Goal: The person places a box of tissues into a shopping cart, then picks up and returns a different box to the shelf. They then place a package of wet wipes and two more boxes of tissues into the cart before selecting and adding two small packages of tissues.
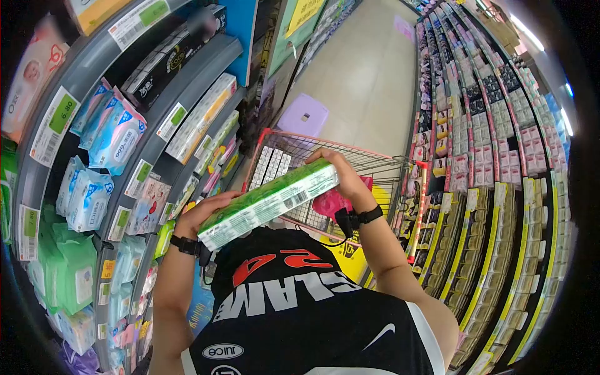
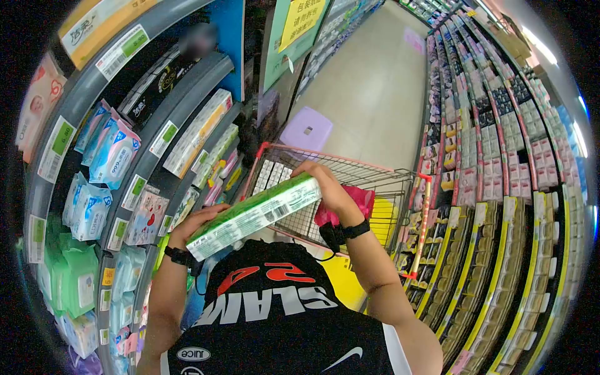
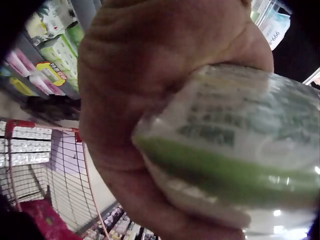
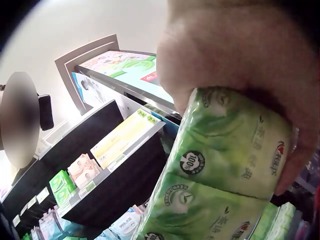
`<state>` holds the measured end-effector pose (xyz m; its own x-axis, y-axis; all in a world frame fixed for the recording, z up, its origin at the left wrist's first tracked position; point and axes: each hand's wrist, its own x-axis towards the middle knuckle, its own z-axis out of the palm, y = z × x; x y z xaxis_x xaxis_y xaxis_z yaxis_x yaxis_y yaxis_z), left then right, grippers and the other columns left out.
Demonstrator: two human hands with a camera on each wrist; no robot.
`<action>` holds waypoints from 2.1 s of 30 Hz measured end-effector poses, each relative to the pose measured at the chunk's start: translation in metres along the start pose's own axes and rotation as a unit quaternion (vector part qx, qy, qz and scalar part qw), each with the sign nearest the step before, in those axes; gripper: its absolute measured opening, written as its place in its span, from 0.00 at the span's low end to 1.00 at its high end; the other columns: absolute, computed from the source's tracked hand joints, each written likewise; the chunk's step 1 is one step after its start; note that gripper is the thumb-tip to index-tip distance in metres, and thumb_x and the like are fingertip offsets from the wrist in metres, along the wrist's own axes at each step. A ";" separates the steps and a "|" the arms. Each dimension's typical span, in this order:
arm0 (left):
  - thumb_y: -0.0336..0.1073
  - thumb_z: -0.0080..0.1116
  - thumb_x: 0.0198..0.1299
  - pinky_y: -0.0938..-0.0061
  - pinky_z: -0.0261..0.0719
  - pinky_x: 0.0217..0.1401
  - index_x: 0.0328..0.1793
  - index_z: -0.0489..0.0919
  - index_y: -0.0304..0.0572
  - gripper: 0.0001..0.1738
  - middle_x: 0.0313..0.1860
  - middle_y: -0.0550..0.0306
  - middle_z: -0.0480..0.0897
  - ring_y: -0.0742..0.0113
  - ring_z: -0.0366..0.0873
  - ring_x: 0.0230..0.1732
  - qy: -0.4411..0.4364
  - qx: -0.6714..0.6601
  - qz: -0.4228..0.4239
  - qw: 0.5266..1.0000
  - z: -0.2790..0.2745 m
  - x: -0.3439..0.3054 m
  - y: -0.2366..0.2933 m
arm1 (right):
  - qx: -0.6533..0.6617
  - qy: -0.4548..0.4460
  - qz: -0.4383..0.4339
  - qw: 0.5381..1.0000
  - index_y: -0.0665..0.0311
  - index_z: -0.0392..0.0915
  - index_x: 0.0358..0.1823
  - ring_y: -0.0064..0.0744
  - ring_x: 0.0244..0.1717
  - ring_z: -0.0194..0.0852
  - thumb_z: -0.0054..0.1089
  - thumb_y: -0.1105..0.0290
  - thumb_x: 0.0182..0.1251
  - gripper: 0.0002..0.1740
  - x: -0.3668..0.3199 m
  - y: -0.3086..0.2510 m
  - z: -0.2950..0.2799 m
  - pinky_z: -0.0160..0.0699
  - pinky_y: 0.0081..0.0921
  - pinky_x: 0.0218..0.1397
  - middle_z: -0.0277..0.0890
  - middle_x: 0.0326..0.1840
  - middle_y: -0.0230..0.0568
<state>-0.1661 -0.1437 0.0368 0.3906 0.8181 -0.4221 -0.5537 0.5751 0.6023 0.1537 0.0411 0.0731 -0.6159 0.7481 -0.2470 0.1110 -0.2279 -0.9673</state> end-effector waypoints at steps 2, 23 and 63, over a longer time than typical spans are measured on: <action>0.40 0.57 0.69 0.72 0.74 0.68 0.75 0.68 0.31 0.31 0.68 0.47 0.77 0.63 0.78 0.64 0.006 0.008 -0.002 1.000 -0.002 -0.001 -0.003 | -0.002 0.000 0.005 1.000 0.71 0.80 0.43 0.33 0.45 0.76 0.39 0.58 0.72 0.24 -0.002 -0.003 0.004 0.72 0.28 0.53 0.80 0.43 0.44; 0.42 0.65 0.64 0.70 0.71 0.70 0.78 0.62 0.34 0.41 0.67 0.50 0.77 0.63 0.76 0.65 -0.022 0.116 0.100 0.988 -0.016 -0.005 -0.023 | 0.150 0.104 -0.006 0.983 0.68 0.67 0.66 0.38 0.62 0.73 0.40 0.45 0.76 0.33 0.006 0.005 0.032 0.74 0.37 0.63 0.74 0.62 0.46; 0.59 0.56 0.66 0.50 0.74 0.62 0.74 0.59 0.29 0.44 0.64 0.25 0.73 0.32 0.73 0.64 0.135 0.605 -0.047 0.783 0.047 0.131 -0.117 | 0.186 0.066 0.226 0.954 0.62 0.54 0.70 0.39 0.62 0.75 0.65 0.66 0.69 0.35 -0.021 0.164 0.020 0.85 0.42 0.54 0.71 0.64 0.45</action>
<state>-0.0157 -0.1035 -0.0569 0.1276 0.8363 -0.5333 0.6343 0.3446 0.6921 0.1692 -0.0242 -0.0788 -0.4651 0.5866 -0.6630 0.0424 -0.7333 -0.6785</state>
